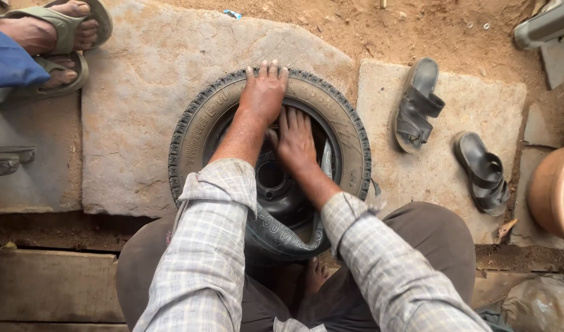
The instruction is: Repairing a flat tire by prying the tire off the rim, removing the inner tube, and reassembling it.
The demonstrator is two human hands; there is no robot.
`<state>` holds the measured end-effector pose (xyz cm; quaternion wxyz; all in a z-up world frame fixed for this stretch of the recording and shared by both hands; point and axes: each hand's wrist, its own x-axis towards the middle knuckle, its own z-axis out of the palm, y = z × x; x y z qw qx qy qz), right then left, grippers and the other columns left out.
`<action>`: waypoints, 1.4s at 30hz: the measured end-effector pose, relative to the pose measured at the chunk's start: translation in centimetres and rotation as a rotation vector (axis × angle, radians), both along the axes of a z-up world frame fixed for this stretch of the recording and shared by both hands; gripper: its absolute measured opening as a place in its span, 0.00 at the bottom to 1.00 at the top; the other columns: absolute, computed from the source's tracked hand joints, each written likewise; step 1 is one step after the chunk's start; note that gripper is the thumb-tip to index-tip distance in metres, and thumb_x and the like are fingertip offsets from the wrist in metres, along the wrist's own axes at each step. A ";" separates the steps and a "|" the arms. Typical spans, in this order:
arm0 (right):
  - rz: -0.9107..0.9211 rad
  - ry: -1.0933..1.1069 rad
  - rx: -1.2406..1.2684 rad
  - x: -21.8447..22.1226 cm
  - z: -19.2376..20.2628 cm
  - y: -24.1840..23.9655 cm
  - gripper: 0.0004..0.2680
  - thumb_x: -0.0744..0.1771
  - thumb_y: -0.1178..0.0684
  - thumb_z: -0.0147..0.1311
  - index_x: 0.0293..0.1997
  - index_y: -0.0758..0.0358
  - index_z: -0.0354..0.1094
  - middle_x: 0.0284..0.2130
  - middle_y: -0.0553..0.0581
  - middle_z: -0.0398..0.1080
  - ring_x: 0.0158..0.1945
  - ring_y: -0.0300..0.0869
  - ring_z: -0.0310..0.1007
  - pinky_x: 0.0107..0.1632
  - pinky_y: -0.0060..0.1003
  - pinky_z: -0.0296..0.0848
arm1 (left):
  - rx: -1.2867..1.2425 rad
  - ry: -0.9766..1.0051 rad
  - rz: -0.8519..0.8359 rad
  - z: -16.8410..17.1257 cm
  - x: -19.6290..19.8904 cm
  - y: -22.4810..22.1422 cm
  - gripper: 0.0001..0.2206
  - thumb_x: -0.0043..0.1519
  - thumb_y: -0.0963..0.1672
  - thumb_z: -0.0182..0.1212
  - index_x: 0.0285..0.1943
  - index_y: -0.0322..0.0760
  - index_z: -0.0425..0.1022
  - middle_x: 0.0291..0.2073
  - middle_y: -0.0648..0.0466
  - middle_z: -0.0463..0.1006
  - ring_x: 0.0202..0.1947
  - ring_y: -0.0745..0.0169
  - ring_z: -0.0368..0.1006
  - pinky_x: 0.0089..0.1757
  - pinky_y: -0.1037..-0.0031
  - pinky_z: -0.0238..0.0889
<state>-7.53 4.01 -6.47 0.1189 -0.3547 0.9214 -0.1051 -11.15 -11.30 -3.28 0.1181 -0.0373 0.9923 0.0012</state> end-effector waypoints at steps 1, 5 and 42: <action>0.003 0.002 0.002 0.2 -0.2 0.4 0.27 0.72 0.36 0.41 0.73 0.71 0.51 0.67 0.72 0.55 0.72 0.62 0.52 0.73 0.57 0.47 | 0.002 0.002 0.003 0.0 -0.1 0.0 0.28 0.66 0.40 0.47 0.78 0.36 0.52 0.75 0.40 0.53 0.74 0.40 0.50 0.64 0.41 0.47; 0.106 0.102 -0.131 1.6 0.7 1.4 0.27 0.72 0.37 0.39 0.73 0.74 0.50 0.72 0.72 0.47 0.77 0.59 0.39 0.76 0.54 0.36 | -0.005 0.007 0.007 -0.3 0.2 0.1 0.28 0.66 0.40 0.48 0.78 0.36 0.51 0.76 0.41 0.53 0.75 0.41 0.49 0.64 0.41 0.47; -0.015 -0.374 0.087 -4.1 6.3 -1.3 0.38 0.58 0.23 0.63 0.70 0.55 0.56 0.59 0.64 0.67 0.64 0.56 0.64 0.65 0.51 0.61 | -0.132 0.190 -0.088 -1.7 0.8 -0.5 0.28 0.67 0.38 0.48 0.79 0.34 0.52 0.74 0.38 0.57 0.73 0.38 0.54 0.65 0.43 0.46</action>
